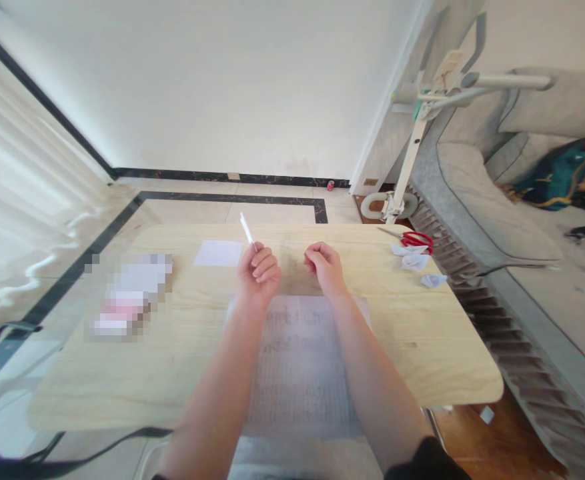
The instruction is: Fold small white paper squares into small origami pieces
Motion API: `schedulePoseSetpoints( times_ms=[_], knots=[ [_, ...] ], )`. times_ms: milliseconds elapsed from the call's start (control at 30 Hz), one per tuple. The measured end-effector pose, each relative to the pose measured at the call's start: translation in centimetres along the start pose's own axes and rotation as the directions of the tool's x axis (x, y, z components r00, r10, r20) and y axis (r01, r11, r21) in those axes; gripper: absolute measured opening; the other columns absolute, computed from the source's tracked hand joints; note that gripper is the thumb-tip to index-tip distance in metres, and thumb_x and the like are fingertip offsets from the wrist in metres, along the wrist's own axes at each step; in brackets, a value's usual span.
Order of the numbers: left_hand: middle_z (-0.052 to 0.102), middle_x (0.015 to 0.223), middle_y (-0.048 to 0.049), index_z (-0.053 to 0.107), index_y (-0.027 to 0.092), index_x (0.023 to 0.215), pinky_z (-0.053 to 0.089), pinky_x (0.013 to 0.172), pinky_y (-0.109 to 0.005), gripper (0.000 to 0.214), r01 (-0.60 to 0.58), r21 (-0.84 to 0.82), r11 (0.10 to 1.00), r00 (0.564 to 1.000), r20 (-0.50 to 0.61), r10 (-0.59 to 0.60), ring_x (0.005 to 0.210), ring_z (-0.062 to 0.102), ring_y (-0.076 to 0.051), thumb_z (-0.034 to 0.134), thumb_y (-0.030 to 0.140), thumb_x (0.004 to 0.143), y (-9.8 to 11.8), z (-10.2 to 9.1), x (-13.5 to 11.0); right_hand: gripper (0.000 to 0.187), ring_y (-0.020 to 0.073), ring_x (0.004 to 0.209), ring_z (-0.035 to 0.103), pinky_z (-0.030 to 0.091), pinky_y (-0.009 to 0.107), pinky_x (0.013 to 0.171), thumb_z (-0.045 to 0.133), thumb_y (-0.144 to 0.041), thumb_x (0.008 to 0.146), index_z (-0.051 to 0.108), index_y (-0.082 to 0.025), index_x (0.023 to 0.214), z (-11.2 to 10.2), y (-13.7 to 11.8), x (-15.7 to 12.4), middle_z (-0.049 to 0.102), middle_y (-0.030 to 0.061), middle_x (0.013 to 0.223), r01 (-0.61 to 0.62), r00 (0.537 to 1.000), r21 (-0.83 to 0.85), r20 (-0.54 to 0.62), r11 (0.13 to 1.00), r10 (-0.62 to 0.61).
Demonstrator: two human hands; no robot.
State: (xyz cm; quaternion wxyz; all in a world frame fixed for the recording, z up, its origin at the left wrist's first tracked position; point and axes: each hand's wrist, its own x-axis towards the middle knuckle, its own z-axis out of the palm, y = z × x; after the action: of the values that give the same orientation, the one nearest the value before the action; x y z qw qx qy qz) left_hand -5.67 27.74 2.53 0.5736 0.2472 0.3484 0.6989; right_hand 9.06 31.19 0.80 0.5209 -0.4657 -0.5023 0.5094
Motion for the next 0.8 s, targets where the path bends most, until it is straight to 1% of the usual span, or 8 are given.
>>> schedulePoseSetpoints(
  times_ms=[100, 233, 300, 400, 467, 600, 700, 800],
  knots=[
    [0.021, 0.054, 0.0068, 0.059, 0.025, 0.076, 0.014, 0.029, -0.022, 0.029, -0.077, -0.013, 0.997, 0.997, -0.014, 0.077, 0.038, 0.011, -0.007, 0.060, 0.053, 0.080, 0.5, -0.6, -0.7, 0.011, 0.0109, 0.047, 0.045, 0.034, 0.024, 0.046, 0.058, -0.029, 0.072, 0.056, -0.021, 0.065, 0.0, 0.1, 0.0, 0.054, -0.0032, 0.055, -0.005, 1.000, -0.019, 0.010, 1.000, 0.005],
    [0.021, 0.054, 0.0068, 0.060, 0.025, 0.075, 0.014, 0.027, -0.021, 0.029, -0.086, -0.080, 0.993, 0.996, 0.001, 0.086, 0.036, 0.011, -0.006, 0.062, 0.054, 0.080, 0.6, -0.6, -1.0, 0.011, 0.0108, 0.048, 0.045, 0.034, 0.024, 0.047, 0.059, -0.028, 0.073, 0.057, -0.020, 0.065, 0.1, 0.1, -0.1, 0.055, -0.0030, 0.055, 0.022, 0.999, -0.039, 0.026, 0.999, -0.021],
    [0.024, 0.053, 0.0071, 0.059, 0.024, 0.072, 0.016, 0.027, -0.018, 0.028, -0.053, -0.135, 0.989, 0.999, 0.007, 0.054, 0.036, 0.013, -0.005, 0.065, 0.050, 0.080, 0.5, -0.3, -0.7, 0.012, 0.0106, 0.048, 0.045, 0.034, 0.024, 0.047, 0.060, -0.029, 0.073, 0.057, -0.020, 0.065, 0.1, 0.1, -0.1, 0.055, -0.0030, 0.055, 0.027, 0.999, -0.037, 0.020, 0.999, -0.026],
    [0.027, 0.051, 0.0085, 0.052, 0.020, 0.064, 0.020, 0.029, -0.014, 0.030, 0.063, -0.204, 0.977, 0.997, 0.048, -0.055, 0.036, 0.019, -0.003, 0.072, 0.038, 0.076, 0.3, 0.3, 0.0, 0.015, 0.0101, 0.047, 0.044, 0.033, 0.023, 0.046, 0.059, -0.032, 0.076, 0.058, -0.020, 0.067, 0.1, -0.1, -0.2, 0.055, -0.0030, 0.056, 0.031, 0.999, -0.023, 0.012, 0.999, -0.031],
    [0.027, 0.048, 0.0100, 0.047, 0.018, 0.060, 0.020, 0.030, -0.014, 0.032, 0.124, -0.194, 0.973, 0.992, 0.054, -0.116, 0.035, 0.022, -0.001, 0.075, 0.030, 0.071, -0.1, 0.7, 0.5, 0.019, 0.0098, 0.047, 0.044, 0.033, 0.023, 0.046, 0.058, -0.035, 0.078, 0.058, -0.020, 0.067, 0.2, -0.1, -0.3, 0.055, -0.0028, 0.057, 0.041, 0.999, -0.021, 0.023, 0.999, -0.040],
    [0.033, 0.041, 0.0114, 0.051, 0.018, 0.065, 0.022, 0.032, -0.016, 0.026, 0.076, 0.045, 0.996, 0.997, -0.028, -0.075, 0.033, 0.030, -0.003, 0.075, 0.024, 0.069, -1.2, 1.2, 0.5, 0.023, 0.0106, 0.050, 0.045, 0.034, 0.024, 0.047, 0.059, -0.040, 0.079, 0.057, -0.020, 0.068, 0.3, -0.1, -0.5, 0.054, -0.0026, 0.058, 0.072, 0.995, -0.032, 0.067, 0.997, -0.069],
    [0.039, 0.039, 0.0093, 0.053, 0.017, 0.064, 0.026, 0.035, -0.018, 0.023, 0.038, 0.264, 0.964, 0.999, -0.004, -0.039, 0.034, 0.035, -0.005, 0.072, 0.029, 0.072, -1.6, 1.4, 0.1, 0.024, 0.0119, 0.054, 0.048, 0.036, 0.024, 0.050, 0.059, -0.042, 0.080, 0.056, -0.021, 0.069, 0.4, 0.0, -0.7, 0.055, -0.0018, 0.060, 0.100, 0.989, -0.032, 0.114, 0.995, -0.095],
    [0.045, 0.041, 0.0070, 0.054, 0.016, 0.063, 0.026, 0.036, -0.018, 0.023, 0.016, 0.417, 0.909, 1.000, 0.012, -0.023, 0.036, 0.038, -0.005, 0.069, 0.031, 0.074, -1.7, 1.5, -0.3, 0.022, 0.0122, 0.056, 0.048, 0.036, 0.025, 0.051, 0.059, -0.039, 0.080, 0.056, -0.021, 0.069, 0.4, 0.0, -0.8, 0.055, -0.0020, 0.061, 0.126, 0.981, -0.029, 0.154, 0.992, -0.120]
  ],
)
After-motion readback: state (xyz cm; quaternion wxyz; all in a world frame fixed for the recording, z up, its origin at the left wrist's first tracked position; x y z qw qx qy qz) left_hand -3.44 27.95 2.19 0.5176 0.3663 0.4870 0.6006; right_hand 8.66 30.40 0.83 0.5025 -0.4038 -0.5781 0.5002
